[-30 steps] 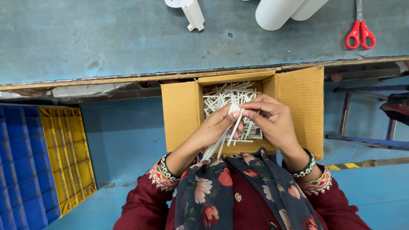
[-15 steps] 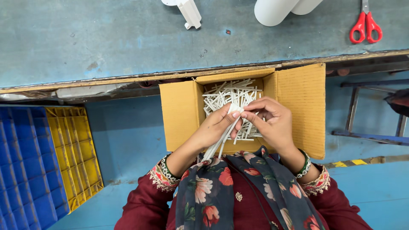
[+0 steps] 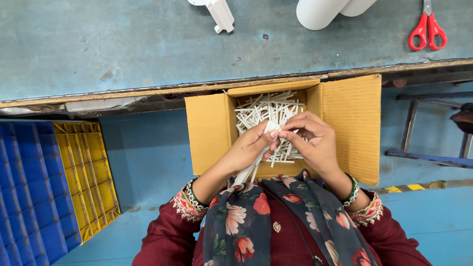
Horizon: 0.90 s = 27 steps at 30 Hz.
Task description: The person repeatedly gathers bundles of white plastic rods, cuts them into short pieces using red-handled scissors, and drops the cut pieces into a cardboard box. The person occasionally aligns the rods before cutting.
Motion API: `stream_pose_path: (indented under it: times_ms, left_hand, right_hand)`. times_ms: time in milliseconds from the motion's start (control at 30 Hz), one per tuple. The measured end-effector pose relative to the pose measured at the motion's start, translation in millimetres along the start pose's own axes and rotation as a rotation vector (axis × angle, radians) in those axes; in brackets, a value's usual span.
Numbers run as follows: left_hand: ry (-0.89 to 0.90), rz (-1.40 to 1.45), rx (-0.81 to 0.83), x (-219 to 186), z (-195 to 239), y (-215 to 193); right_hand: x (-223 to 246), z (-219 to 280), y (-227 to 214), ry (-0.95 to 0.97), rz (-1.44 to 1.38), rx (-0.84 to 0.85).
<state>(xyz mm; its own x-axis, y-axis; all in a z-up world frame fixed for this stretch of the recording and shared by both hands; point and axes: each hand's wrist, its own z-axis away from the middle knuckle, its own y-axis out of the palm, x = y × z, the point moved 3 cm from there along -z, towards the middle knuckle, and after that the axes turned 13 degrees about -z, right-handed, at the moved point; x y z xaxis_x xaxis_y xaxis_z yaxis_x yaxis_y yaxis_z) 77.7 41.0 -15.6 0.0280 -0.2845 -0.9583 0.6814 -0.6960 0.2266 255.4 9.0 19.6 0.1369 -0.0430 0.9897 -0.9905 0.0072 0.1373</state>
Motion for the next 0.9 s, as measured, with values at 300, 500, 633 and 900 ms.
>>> stream_pose_path:
  times_ms: [300, 500, 633, 900]
  left_hand:
    - [-0.006, -0.022, -0.019, -14.7, -26.4, -18.7]
    - [-0.117, 0.183, 0.279, -27.3, -54.3, -22.8]
    - [-0.266, 0.402, 0.498, -20.7, -64.9, -15.0]
    - [-0.328, 0.708, 0.696, 0.0, -64.6, -10.3]
  right_hand:
    - [-1.3, -13.6, -10.6, 0.092, -0.127, -0.035]
    - [-16.5, -19.9, -12.0, 0.206, -0.179, -0.046]
    - [-14.8, -26.3, -8.1, 0.032, -0.004, -0.061]
    - [-19.3, -23.3, -2.0, -0.225, 0.127, -0.003]
